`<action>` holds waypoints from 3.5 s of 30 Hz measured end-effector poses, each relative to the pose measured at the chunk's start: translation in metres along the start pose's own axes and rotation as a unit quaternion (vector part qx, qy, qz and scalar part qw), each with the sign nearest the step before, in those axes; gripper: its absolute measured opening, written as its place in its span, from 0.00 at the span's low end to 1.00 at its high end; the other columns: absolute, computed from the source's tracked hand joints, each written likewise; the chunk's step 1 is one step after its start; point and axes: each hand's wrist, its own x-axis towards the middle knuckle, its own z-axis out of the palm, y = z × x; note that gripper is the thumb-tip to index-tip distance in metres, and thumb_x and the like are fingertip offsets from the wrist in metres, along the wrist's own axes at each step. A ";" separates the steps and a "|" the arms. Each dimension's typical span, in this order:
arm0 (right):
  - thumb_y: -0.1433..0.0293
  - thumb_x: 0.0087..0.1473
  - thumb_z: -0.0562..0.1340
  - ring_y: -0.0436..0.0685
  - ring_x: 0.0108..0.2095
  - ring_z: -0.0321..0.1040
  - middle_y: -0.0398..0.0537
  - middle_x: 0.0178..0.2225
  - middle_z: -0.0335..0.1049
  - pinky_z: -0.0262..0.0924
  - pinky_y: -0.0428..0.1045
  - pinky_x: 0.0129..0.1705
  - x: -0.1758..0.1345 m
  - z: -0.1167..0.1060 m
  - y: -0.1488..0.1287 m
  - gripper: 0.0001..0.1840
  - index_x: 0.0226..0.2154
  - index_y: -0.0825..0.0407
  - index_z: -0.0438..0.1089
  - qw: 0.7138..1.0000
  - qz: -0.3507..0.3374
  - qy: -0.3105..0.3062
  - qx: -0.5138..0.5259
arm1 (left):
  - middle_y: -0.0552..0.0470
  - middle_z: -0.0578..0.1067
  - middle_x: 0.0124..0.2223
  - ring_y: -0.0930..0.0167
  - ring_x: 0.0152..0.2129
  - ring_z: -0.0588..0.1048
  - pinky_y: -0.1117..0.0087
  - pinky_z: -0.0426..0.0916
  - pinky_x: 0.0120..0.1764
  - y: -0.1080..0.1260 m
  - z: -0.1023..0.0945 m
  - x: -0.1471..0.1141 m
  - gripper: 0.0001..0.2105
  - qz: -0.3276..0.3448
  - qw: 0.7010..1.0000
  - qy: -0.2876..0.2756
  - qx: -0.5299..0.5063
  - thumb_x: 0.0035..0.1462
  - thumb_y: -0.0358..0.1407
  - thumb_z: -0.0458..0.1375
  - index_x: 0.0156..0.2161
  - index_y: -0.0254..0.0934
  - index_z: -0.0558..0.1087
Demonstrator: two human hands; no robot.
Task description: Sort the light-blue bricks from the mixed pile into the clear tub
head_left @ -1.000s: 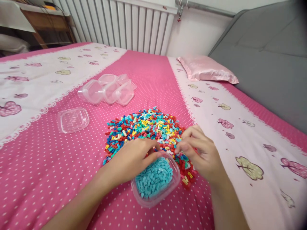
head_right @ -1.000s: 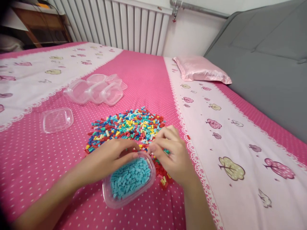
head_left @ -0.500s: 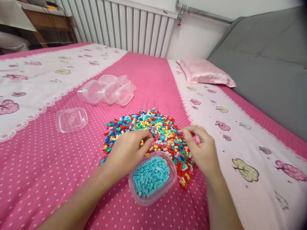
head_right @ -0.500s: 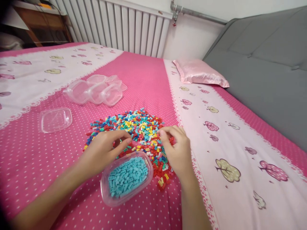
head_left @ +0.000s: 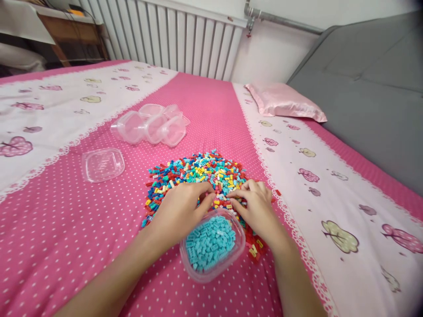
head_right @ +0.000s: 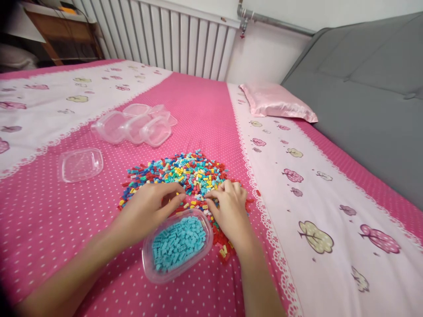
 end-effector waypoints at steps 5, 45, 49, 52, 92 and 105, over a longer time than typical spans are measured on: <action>0.70 0.55 0.70 0.63 0.42 0.60 0.47 0.36 0.65 0.52 0.58 0.45 -0.001 -0.001 -0.001 0.04 0.33 0.42 0.80 1.000 -0.014 -0.008 0.003 | 0.58 0.77 0.27 0.74 0.22 0.71 0.72 0.55 0.28 0.000 0.001 0.000 0.10 0.000 1.000 0.001 0.000 0.66 0.36 0.53 0.35 0.40 0.76; 0.64 0.60 0.64 0.60 0.42 0.64 0.47 0.37 0.64 0.59 0.56 0.48 0.007 -0.016 -0.015 0.07 0.35 0.46 0.79 0.959 -0.016 0.044 0.278 | 0.54 0.79 0.41 0.66 0.40 0.73 0.65 0.63 0.44 -0.001 0.006 0.001 0.06 0.094 0.992 0.067 -0.044 0.63 0.38 0.61 0.43 0.40 0.75; 0.64 0.60 0.65 0.58 0.41 0.64 0.46 0.36 0.62 0.60 0.55 0.47 0.005 -0.017 -0.024 0.07 0.34 0.45 0.79 0.940 -0.045 0.035 0.338 | 0.54 0.77 0.38 0.65 0.40 0.71 0.65 0.63 0.44 -0.002 0.007 0.000 0.06 0.104 0.987 0.113 -0.047 0.58 0.37 0.66 0.40 0.41 0.77; 0.65 0.59 0.65 0.58 0.42 0.64 0.45 0.37 0.62 0.60 0.55 0.47 0.004 -0.017 -0.025 0.05 0.35 0.44 0.79 0.932 -0.044 0.010 0.359 | 0.54 0.76 0.37 0.67 0.38 0.72 0.66 0.63 0.43 -0.003 0.006 -0.001 0.05 0.111 0.984 0.131 -0.043 0.57 0.36 0.67 0.39 0.42 0.78; 0.73 0.55 0.69 0.64 0.46 0.61 0.48 0.41 0.70 0.49 0.62 0.52 0.011 0.006 -0.018 0.06 0.32 0.44 0.77 0.997 -0.076 0.003 -0.013 | 0.54 0.80 0.38 0.67 0.37 0.72 0.64 0.63 0.43 0.001 0.001 0.000 0.05 0.128 0.982 0.135 -0.041 0.64 0.33 0.59 0.42 0.40 0.77; 0.72 0.53 0.71 0.63 0.48 0.63 0.46 0.42 0.72 0.45 0.66 0.59 0.012 0.004 -0.018 0.06 0.30 0.43 0.78 0.996 -0.091 -0.010 0.002 | 0.56 0.79 0.38 0.67 0.39 0.71 0.65 0.60 0.45 0.000 0.002 0.000 0.04 0.136 0.985 0.097 -0.042 0.63 0.31 0.59 0.42 0.41 0.76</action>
